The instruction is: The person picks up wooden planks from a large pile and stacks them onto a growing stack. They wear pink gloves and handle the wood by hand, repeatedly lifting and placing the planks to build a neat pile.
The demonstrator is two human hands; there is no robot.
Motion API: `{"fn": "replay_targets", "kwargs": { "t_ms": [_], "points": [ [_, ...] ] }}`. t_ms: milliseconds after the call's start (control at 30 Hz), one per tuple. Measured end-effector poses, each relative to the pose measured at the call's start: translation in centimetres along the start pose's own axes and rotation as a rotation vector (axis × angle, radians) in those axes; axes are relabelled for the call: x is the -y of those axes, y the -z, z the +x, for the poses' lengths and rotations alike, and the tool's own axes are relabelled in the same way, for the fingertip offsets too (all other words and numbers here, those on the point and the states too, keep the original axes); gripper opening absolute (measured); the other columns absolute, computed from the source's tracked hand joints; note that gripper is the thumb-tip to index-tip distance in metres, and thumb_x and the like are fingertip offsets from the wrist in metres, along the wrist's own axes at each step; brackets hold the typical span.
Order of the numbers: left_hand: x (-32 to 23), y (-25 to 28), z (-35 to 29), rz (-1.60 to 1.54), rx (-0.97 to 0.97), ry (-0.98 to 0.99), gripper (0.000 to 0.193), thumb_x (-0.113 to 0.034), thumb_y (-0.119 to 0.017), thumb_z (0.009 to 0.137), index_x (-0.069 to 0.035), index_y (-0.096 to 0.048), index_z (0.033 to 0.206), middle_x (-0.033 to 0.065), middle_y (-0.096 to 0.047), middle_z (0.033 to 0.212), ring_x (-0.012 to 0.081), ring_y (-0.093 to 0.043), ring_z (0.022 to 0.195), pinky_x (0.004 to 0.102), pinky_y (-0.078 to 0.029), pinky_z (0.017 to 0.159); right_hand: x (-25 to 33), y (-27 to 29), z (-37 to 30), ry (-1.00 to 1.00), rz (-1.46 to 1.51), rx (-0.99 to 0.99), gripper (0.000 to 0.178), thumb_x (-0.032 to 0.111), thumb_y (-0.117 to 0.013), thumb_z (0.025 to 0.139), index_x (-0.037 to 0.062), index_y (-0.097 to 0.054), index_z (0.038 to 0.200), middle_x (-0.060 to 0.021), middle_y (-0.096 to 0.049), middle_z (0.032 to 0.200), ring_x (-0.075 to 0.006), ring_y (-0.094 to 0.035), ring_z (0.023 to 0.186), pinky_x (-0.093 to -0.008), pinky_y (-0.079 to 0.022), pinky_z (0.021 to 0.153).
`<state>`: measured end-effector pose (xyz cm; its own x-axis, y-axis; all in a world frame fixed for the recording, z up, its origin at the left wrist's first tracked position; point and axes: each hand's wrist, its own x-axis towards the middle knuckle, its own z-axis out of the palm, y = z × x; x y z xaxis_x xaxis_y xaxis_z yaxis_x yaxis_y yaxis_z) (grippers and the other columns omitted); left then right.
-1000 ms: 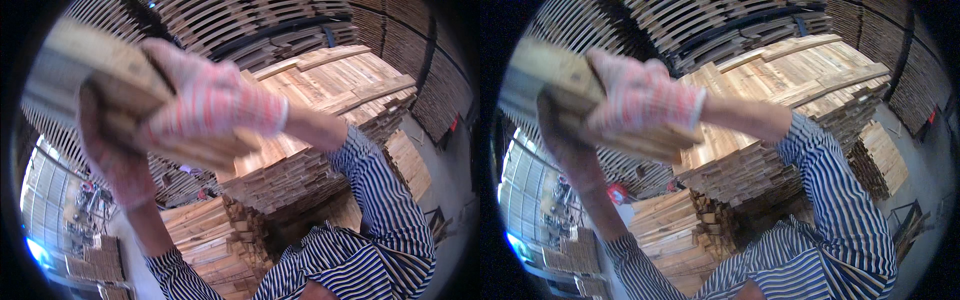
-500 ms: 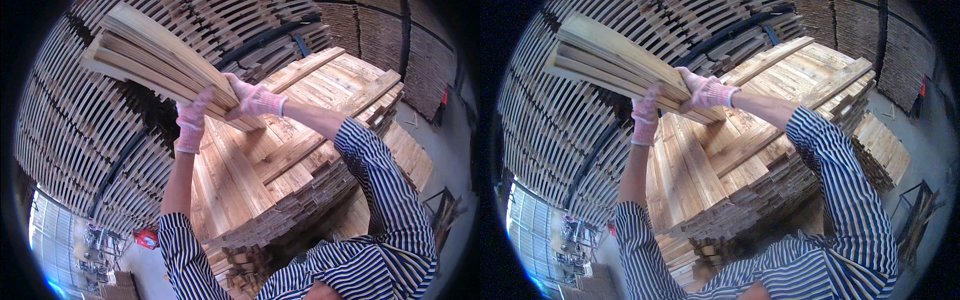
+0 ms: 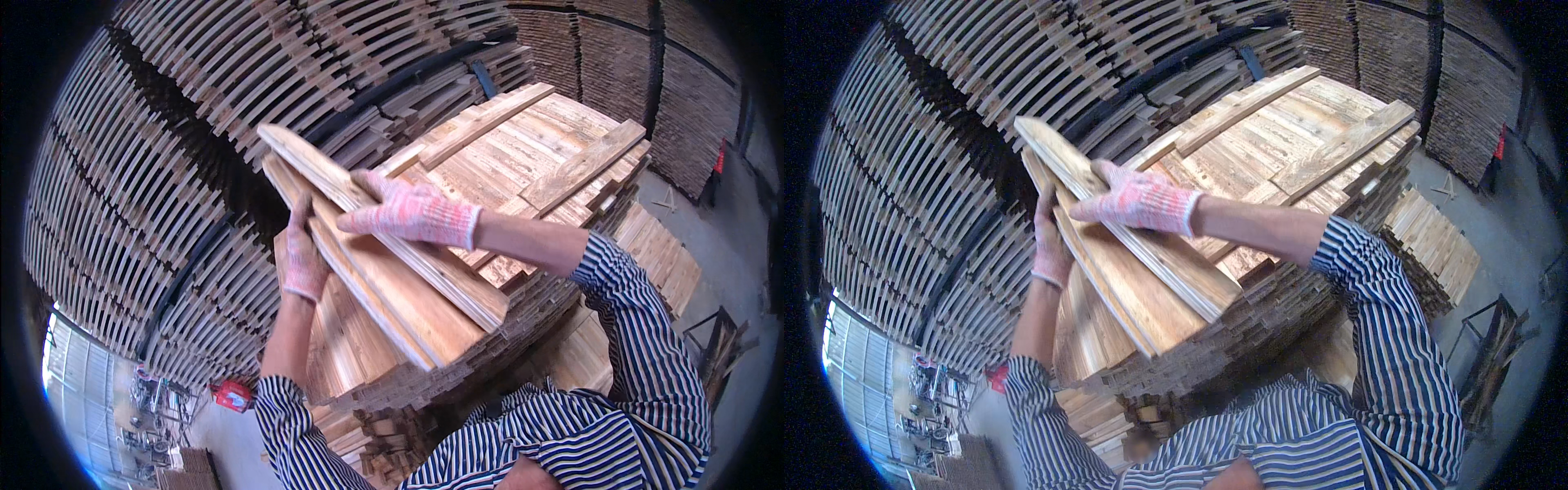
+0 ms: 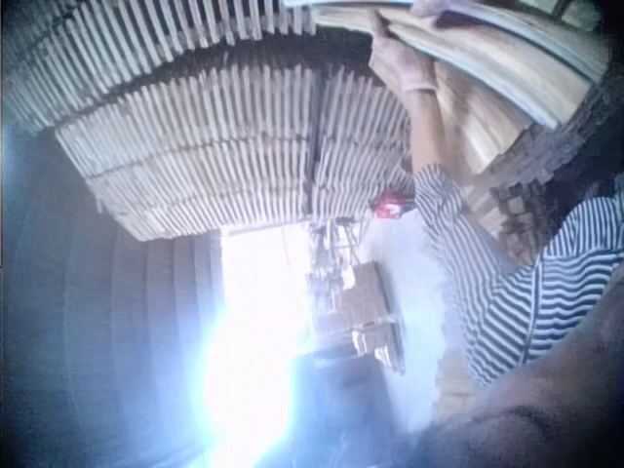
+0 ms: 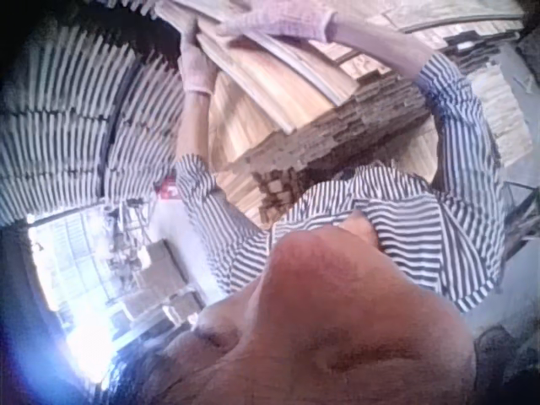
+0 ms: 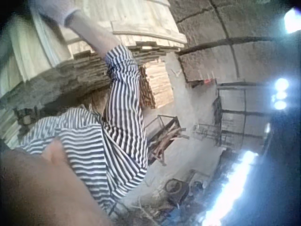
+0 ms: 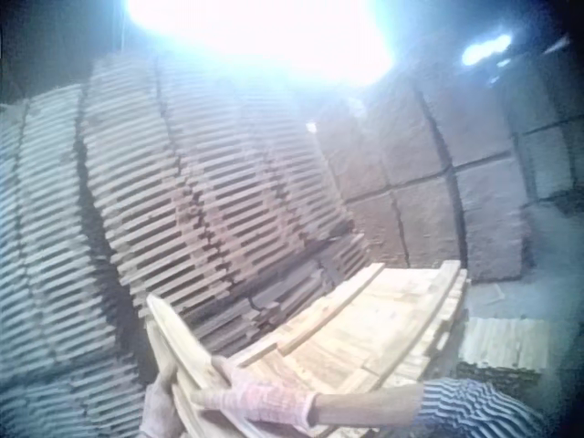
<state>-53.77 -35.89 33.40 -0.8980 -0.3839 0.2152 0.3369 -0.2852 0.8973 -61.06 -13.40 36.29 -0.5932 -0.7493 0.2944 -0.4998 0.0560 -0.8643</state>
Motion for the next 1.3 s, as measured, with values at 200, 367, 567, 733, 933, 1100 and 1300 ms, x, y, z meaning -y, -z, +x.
{"fn": "replay_targets", "kwargs": {
  "t_ms": [200, 367, 567, 733, 933, 1100, 1300],
  "points": [
    [1.4, 5.7, -4.6, -0.186, -0.086, 0.118, 0.050, -0.033, -0.067, 0.095, -0.002, -0.052, 0.132, 0.0130, -0.063, 0.120, 0.0246, -0.063, 0.109, 0.0384, -0.053, 0.099, -6.5, -1.0, 1.3, -0.182, -0.395, -0.016, 0.083, 0.058, -0.065, 0.086, -0.0006, -0.045, 0.142, -0.0256, -0.064, 0.124, -0.0372, -0.063, 0.117, -0.0438, -0.047, 0.102],
    [1.6, 6.9, -5.7, -0.067, -0.059, -0.058, 0.058, -0.031, -0.067, 0.094, -0.006, -0.046, 0.141, 0.0149, -0.058, 0.130, 0.0280, -0.058, 0.119, 0.0419, -0.048, 0.107, -8.8, -4.6, 1.6, -0.241, -0.509, 0.104, 0.064, 0.057, -0.053, 0.095, 0.0010, -0.058, 0.126, -0.0274, -0.069, 0.109, -0.0405, -0.068, 0.105, -0.0527, -0.052, 0.091],
    [1.2, 4.2, -5.9, -0.221, -0.092, 0.220, 0.050, -0.033, -0.063, 0.097, -0.010, -0.050, 0.140, 0.0153, -0.061, 0.129, 0.0310, -0.065, 0.114, 0.0473, -0.057, 0.097, -3.3, -6.8, 1.8, -0.210, -0.552, 0.213, 0.091, 0.077, -0.044, 0.091, 0.0051, -0.048, 0.146, -0.0299, -0.059, 0.132, -0.0429, -0.058, 0.124, -0.0458, -0.042, 0.111],
    [1.7, 1.0, -4.2, -0.101, -0.037, 0.170, 0.062, -0.035, -0.072, 0.091, 0.000, -0.050, 0.138, 0.0185, -0.064, 0.122, 0.0321, -0.067, 0.106, 0.0463, -0.057, 0.095, -0.8, -5.8, 0.5, -0.136, -0.251, 0.108, 0.106, 0.071, -0.058, 0.077, 0.0045, -0.033, 0.156, -0.0283, -0.059, 0.136, -0.0427, -0.059, 0.125, -0.0499, -0.039, 0.110],
    [3.8, 0.9, -3.2, -0.152, -0.111, 0.452, 0.067, -0.055, -0.068, 0.088, -0.003, -0.057, 0.128, 0.0190, -0.070, 0.107, 0.0366, -0.069, 0.094, 0.0515, -0.056, 0.090, -7.0, 1.0, 1.8, -0.335, -0.588, -0.009, 0.083, 0.055, -0.060, 0.082, 0.0028, -0.046, 0.145, -0.0280, -0.067, 0.120, -0.0373, -0.067, 0.111, -0.0484, -0.053, 0.094],
    [4.4, 0.9, -2.9, -0.071, -0.099, 0.416, 0.078, -0.068, -0.063, 0.087, -0.002, -0.057, 0.129, 0.0197, -0.069, 0.109, 0.0361, -0.067, 0.102, 0.0512, -0.052, 0.096, -9.5, -0.6, 3.0, -0.195, -0.828, 0.145, 0.068, 0.059, -0.049, 0.093, 0.0099, -0.054, 0.139, -0.0205, -0.069, 0.111, -0.0352, -0.066, 0.104, -0.0492, -0.052, 0.090],
    [4.1, -2.2, -0.7, 0.032, -0.081, 0.333, 0.101, -0.083, -0.056, 0.082, -0.007, -0.042, 0.147, 0.0196, -0.056, 0.138, 0.0368, -0.060, 0.118, 0.0538, -0.050, 0.103, -4.8, -1.4, 1.9, -0.082, -0.430, 0.135, 0.085, 0.072, -0.052, 0.085, 0.0098, -0.054, 0.143, -0.0226, -0.057, 0.140, -0.0361, -0.058, 0.125, -0.0436, -0.049, 0.100]
  ]
}}
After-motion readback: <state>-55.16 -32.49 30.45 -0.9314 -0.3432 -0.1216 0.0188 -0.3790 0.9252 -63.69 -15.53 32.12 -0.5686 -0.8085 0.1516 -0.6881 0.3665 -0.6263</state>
